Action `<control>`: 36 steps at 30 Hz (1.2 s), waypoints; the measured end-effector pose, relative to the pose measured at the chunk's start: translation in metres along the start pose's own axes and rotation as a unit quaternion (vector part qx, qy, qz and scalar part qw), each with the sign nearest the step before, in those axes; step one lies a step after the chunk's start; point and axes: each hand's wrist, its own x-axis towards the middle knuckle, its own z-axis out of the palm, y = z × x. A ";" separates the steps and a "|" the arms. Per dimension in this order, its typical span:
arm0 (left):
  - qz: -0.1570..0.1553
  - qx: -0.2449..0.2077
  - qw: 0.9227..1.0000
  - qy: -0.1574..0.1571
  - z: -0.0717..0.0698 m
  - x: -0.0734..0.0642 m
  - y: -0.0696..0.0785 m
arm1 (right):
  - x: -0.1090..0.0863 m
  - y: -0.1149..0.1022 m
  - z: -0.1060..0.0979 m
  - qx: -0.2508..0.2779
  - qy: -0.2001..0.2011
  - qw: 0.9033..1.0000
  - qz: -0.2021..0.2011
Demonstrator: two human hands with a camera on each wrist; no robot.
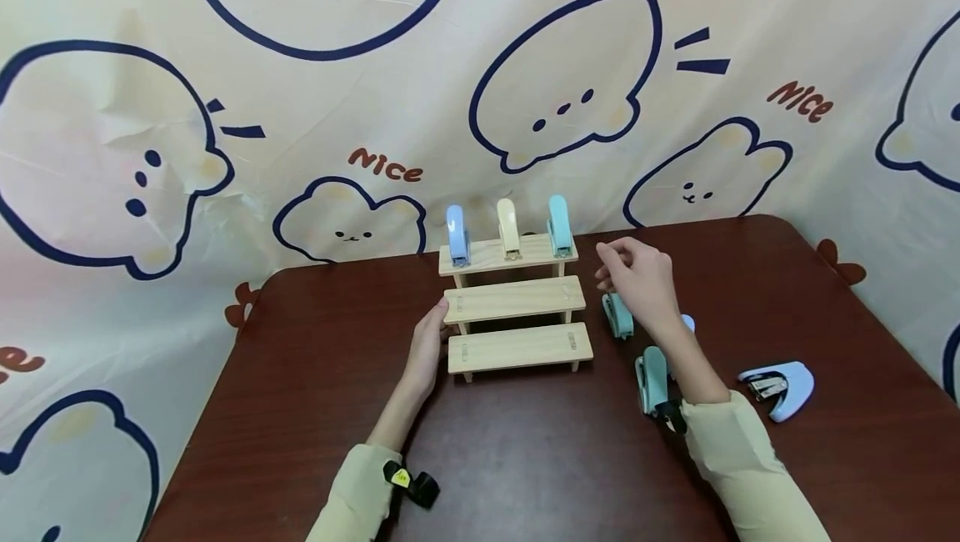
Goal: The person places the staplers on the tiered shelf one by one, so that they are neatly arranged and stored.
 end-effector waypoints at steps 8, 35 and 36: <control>0.006 -0.013 1.000 -0.001 0.001 0.002 -0.002 | 0.001 0.007 -0.015 -0.008 -0.024 0.999 0.039; 0.002 -0.001 1.000 -0.001 0.000 0.000 0.000 | 0.006 0.031 -0.036 -0.011 -0.101 0.988 0.117; 0.003 -0.001 1.000 -0.002 0.000 0.000 0.000 | 0.006 0.032 -0.036 -0.011 -0.102 0.988 0.118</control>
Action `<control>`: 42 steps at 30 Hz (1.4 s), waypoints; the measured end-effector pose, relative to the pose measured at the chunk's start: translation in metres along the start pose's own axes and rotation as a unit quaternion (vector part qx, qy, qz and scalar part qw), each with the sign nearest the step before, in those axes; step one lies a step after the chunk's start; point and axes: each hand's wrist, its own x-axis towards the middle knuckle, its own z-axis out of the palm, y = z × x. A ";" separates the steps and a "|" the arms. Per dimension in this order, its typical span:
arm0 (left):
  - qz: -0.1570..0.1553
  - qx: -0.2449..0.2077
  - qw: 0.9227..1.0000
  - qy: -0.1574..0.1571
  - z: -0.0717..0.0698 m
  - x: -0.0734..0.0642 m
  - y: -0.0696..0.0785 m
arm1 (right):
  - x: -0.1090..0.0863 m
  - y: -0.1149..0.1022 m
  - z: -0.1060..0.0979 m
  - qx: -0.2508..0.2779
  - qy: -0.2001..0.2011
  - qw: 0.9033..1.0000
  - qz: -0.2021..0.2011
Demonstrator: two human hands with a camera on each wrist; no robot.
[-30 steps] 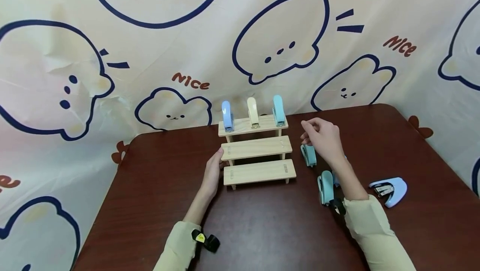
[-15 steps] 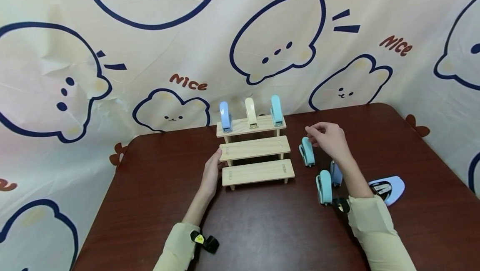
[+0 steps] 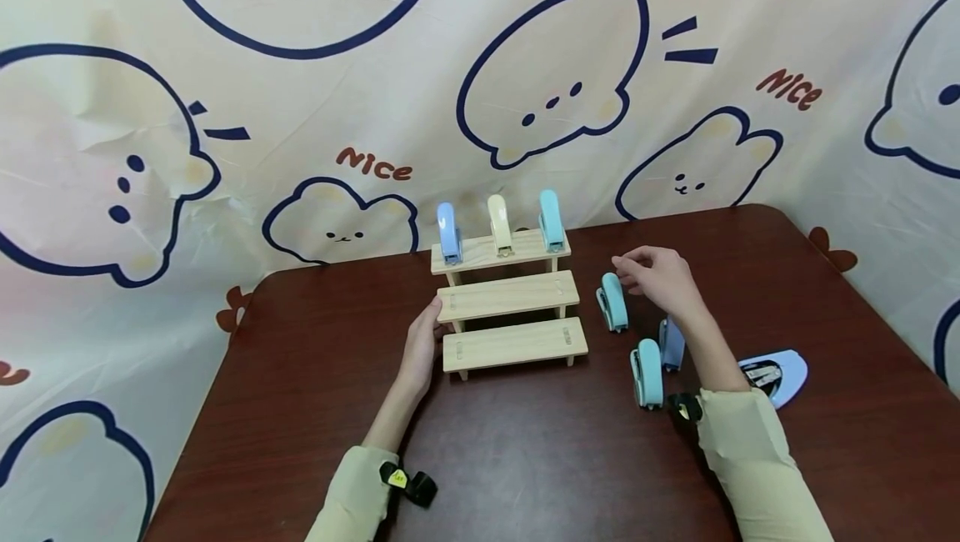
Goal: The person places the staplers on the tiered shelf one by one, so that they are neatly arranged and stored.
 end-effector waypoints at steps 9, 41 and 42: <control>0.000 -0.006 1.000 0.002 0.001 0.001 0.001 | 0.001 0.003 0.001 -0.007 -0.009 1.000 0.007; -0.003 -0.001 1.000 0.001 -0.001 0.001 0.000 | 0.015 0.024 0.012 -0.093 -0.122 0.988 0.029; -0.004 -0.002 1.000 0.001 -0.001 0.001 0.000 | 0.015 0.024 0.013 -0.095 -0.123 0.987 0.028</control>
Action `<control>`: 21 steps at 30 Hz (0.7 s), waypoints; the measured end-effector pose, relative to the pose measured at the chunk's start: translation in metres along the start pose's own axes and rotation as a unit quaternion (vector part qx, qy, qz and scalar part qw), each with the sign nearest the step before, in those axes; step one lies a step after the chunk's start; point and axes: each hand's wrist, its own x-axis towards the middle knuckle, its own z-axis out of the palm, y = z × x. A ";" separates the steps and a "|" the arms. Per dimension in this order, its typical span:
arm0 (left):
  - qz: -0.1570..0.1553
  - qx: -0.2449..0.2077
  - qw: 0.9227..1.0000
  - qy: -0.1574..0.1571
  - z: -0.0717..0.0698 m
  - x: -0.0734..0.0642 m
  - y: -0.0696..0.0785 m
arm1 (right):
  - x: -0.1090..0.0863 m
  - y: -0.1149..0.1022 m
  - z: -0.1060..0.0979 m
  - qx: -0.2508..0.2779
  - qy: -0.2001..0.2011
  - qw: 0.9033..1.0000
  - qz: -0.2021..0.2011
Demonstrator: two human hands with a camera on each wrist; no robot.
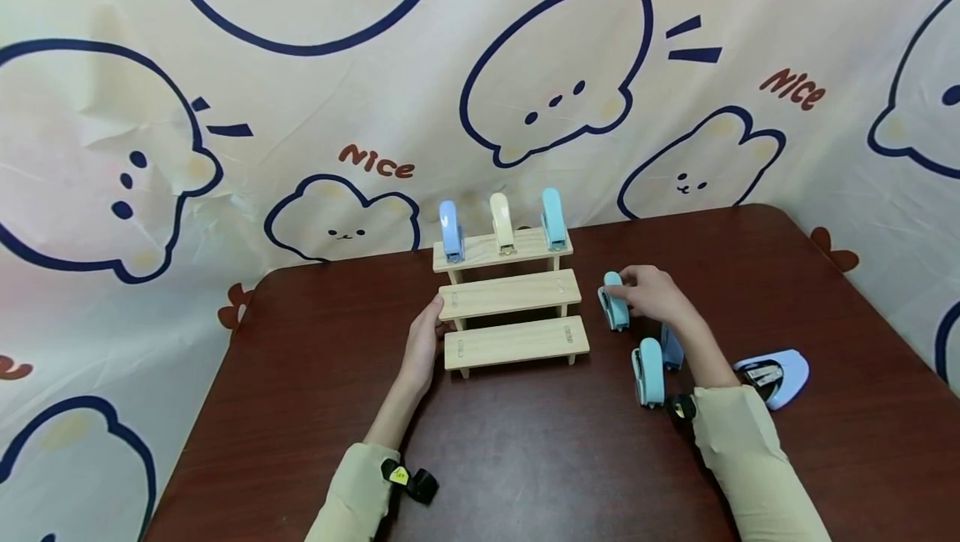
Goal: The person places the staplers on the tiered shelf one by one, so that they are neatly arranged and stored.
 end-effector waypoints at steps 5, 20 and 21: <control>0.002 0.003 1.000 -0.001 0.000 0.001 -0.001 | 0.000 0.002 0.001 -0.013 -0.003 1.000 0.003; 0.005 -0.007 1.000 -0.002 0.000 0.002 -0.001 | -0.002 -0.002 0.001 -0.029 0.000 0.999 -0.012; 0.004 -0.007 1.000 -0.002 0.001 0.002 -0.001 | -0.002 -0.002 0.001 -0.031 0.004 0.999 -0.014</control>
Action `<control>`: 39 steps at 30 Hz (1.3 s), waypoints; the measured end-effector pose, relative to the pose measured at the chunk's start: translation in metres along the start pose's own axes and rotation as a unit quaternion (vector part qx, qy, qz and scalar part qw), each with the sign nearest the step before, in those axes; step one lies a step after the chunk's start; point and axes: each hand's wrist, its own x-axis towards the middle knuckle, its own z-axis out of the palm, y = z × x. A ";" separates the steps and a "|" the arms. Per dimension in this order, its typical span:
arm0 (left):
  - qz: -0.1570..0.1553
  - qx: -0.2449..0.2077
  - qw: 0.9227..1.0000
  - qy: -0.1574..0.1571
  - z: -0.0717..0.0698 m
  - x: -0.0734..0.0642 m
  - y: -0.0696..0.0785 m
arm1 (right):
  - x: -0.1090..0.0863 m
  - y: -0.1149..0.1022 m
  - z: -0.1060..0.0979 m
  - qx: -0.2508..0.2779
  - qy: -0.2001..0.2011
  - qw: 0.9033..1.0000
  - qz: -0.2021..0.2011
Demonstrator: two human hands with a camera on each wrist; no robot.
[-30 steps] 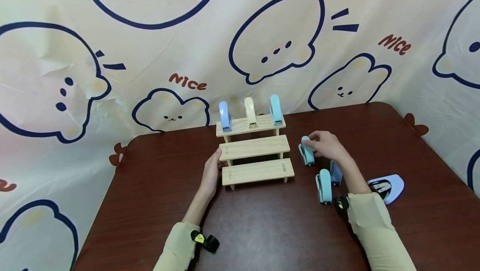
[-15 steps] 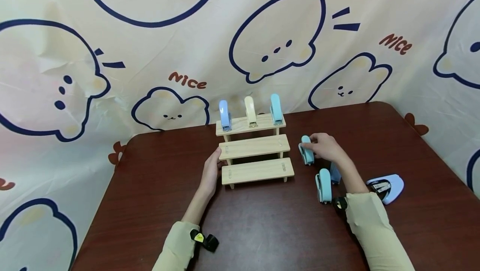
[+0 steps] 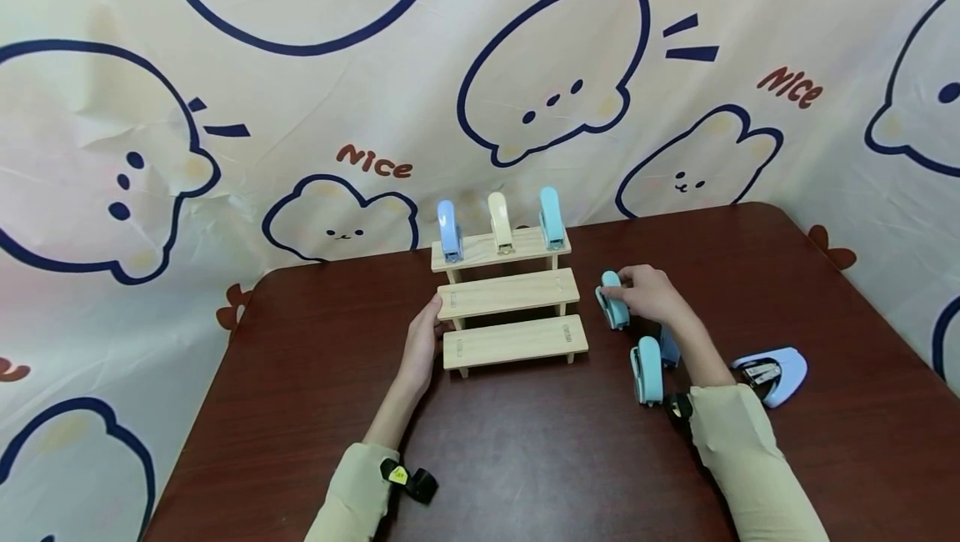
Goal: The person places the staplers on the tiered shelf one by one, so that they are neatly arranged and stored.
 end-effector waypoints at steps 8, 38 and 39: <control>-0.003 0.001 1.000 0.003 0.001 -0.001 0.000 | -0.003 -0.001 0.000 -0.018 0.044 0.999 -0.019; -0.002 -0.002 1.000 0.000 0.000 0.000 0.000 | -0.029 -0.048 -0.009 0.072 0.193 0.978 -0.033; -0.002 -0.001 1.000 0.001 0.000 0.000 0.000 | -0.029 -0.049 -0.008 0.074 0.196 0.977 -0.034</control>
